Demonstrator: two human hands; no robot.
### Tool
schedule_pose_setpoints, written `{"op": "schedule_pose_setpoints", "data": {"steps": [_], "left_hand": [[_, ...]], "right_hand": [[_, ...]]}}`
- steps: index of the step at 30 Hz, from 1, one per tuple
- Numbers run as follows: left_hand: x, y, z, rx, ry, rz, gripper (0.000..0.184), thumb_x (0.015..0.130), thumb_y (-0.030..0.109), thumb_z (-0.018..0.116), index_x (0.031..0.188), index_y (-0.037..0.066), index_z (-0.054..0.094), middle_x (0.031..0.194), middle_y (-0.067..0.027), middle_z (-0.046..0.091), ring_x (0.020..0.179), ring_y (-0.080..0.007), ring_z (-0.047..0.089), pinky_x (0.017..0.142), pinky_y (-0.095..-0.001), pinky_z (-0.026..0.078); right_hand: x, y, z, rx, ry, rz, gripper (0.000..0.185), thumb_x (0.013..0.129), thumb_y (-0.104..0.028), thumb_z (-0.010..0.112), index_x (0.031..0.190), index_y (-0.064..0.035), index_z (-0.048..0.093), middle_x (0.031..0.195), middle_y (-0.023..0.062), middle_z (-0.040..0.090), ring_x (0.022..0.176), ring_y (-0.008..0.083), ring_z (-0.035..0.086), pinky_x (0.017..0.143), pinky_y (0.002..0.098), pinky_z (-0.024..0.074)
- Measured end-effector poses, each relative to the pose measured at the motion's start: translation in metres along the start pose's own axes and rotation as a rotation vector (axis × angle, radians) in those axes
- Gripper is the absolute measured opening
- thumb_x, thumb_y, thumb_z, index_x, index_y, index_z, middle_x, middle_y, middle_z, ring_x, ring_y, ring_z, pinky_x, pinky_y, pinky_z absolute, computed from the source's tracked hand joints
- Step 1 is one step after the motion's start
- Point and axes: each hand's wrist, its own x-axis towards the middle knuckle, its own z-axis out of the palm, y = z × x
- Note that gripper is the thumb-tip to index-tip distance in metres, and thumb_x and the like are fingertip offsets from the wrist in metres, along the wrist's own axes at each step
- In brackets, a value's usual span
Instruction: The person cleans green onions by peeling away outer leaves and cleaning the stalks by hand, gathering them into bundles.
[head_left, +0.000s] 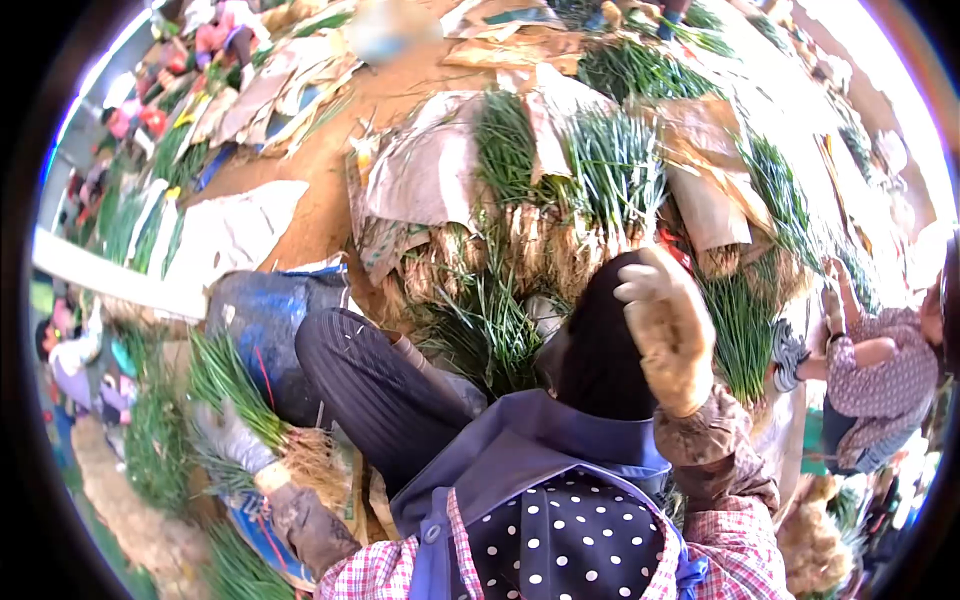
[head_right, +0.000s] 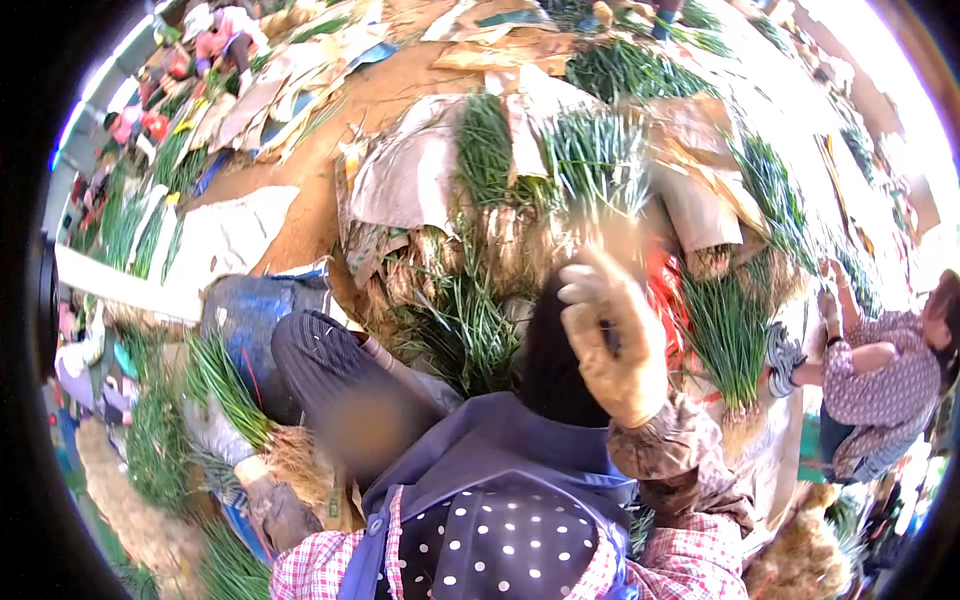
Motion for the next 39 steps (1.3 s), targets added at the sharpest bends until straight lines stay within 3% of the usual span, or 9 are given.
{"op": "schedule_pose_setpoints", "data": {"steps": [1, 4, 10, 16, 22, 26, 28, 36, 39], "left_hand": [[0.002, 0.022, 0.027, -0.003, -0.116, 0.029, 0.043, 0.08, 0.005, 0.068, 0.119, -0.004, 0.052, 0.116, -0.014, 0.057, 0.105, -0.0235, 0.054, 0.094, -0.0333, 0.041], [-0.026, 0.142, 0.111, -0.167, -0.414, 0.301, 0.045, 0.083, 0.015, 0.067, 0.121, -0.002, 0.051, 0.117, -0.0123, 0.057, 0.107, -0.0215, 0.054, 0.092, -0.0329, 0.043], [-0.123, 0.281, 0.212, -0.499, -1.018, 0.297, 0.046, 0.08, 0.022, 0.072, 0.119, 0.004, 0.055, 0.114, -0.0114, 0.06, 0.105, -0.0203, 0.058, 0.095, -0.0347, 0.046], [-0.19, 0.287, 0.304, -0.68, -1.547, -0.001, 0.039, 0.077, 0.005, 0.07, 0.114, 0.003, 0.058, 0.097, -0.004, 0.063, 0.088, -0.0126, 0.061, 0.081, -0.0247, 0.052], [-0.25, 0.269, 0.333, -0.389, -1.718, -0.093, 0.033, 0.08, 0.011, 0.07, 0.111, 0.005, 0.059, 0.092, -0.0038, 0.063, 0.084, -0.012, 0.06, 0.075, -0.0263, 0.053], [-0.277, 0.236, 0.358, -0.331, -1.824, -0.072, 0.035, 0.079, 0.01, 0.071, 0.111, 0.003, 0.058, 0.084, -0.0004, 0.059, 0.078, -0.009, 0.057, 0.072, -0.0249, 0.051], [-0.285, 0.233, 0.362, -0.348, -1.838, -0.102, 0.035, 0.079, 0.01, 0.071, 0.111, 0.003, 0.058, 0.082, 0.0005, 0.059, 0.076, -0.0089, 0.056, 0.072, -0.0246, 0.051], [-0.29, 0.26, 0.362, -0.272, -1.942, -0.232, 0.038, 0.08, 0.01, 0.069, 0.116, 0.003, 0.056, 0.085, 0.001, 0.056, 0.076, -0.007, 0.054, 0.073, -0.0244, 0.051], [-0.295, 0.263, 0.363, -0.267, -1.956, -0.134, 0.04, 0.081, 0.009, 0.069, 0.117, 0.002, 0.055, 0.085, 0.0011, 0.056, 0.076, -0.0069, 0.054, 0.074, -0.0229, 0.049]], "right_hand": [[-0.001, -0.006, -0.007, 0.334, 0.24, 0.128, 0.047, 0.087, 0.005, 0.056, 0.131, 0.001, 0.042, 0.116, 0.0133, 0.057, 0.094, 0.0147, 0.059, 0.081, 0.0262, 0.0481], [-0.011, 0.026, -0.04, -0.177, 0.351, 0.03, 0.041, 0.085, 0.008, 0.055, 0.125, 0.0015, 0.048, 0.104, 0.0089, 0.063, 0.088, 0.0148, 0.061, 0.079, 0.0249, 0.0483], [-0.08, 0.137, -0.062, -0.606, -0.757, 0.617, 0.035, 0.086, -0.026, 0.058, 0.116, -0.0073, 0.058, 0.105, 0.0221, 0.062, 0.093, 0.0356, 0.061, 0.083, 0.0406, 0.0484], [-0.03, 0.242, -0.051, -0.681, -0.256, 0.358, 0.043, 0.082, -0.023, 0.064, 0.119, -0.0058, 0.054, 0.093, 0.0225, 0.064, 0.088, 0.0363, 0.062, 0.078, 0.0414, 0.0494], [0.08, 0.315, -0.049, -1.081, -0.138, 0.582, 0.048, 0.077, -0.01, 0.057, 0.124, -0.0138, 0.048, 0.103, 0.0155, 0.058, 0.093, 0.0325, 0.058, 0.073, 0.0417, 0.0479], [0.068, 0.315, -0.046, -1.206, -0.343, 0.476, 0.012, 0.082, -0.02, 0.058, 0.089, -0.0146, 0.065, 0.076, 0.0122, 0.06, 0.072, 0.0298, 0.06, 0.062, 0.042, 0.0474], [0.008, 0.335, -0.043, -0.942, -0.041, 0.494, 0.017, 0.084, -0.028, 0.058, 0.077, -0.0138, 0.064, 0.067, 0.0121, 0.058, 0.061, 0.0315, 0.057, 0.054, 0.0437, 0.0454], [-0.202, 0.234, -0.05, -0.507, -0.256, 0.785, 0.013, 0.078, -0.019, 0.066, 0.087, -0.0094, 0.065, 0.079, 0.0121, 0.065, 0.07, 0.0307, 0.063, 0.062, 0.038, 0.0514], [-0.199, 0.241, -0.058, -0.706, -0.959, 0.924, 0.026, 0.079, -0.03, 0.063, 0.095, -0.0096, 0.066, 0.087, 0.012, 0.067, 0.081, 0.0292, 0.065, 0.069, 0.0388, 0.0516]]}}
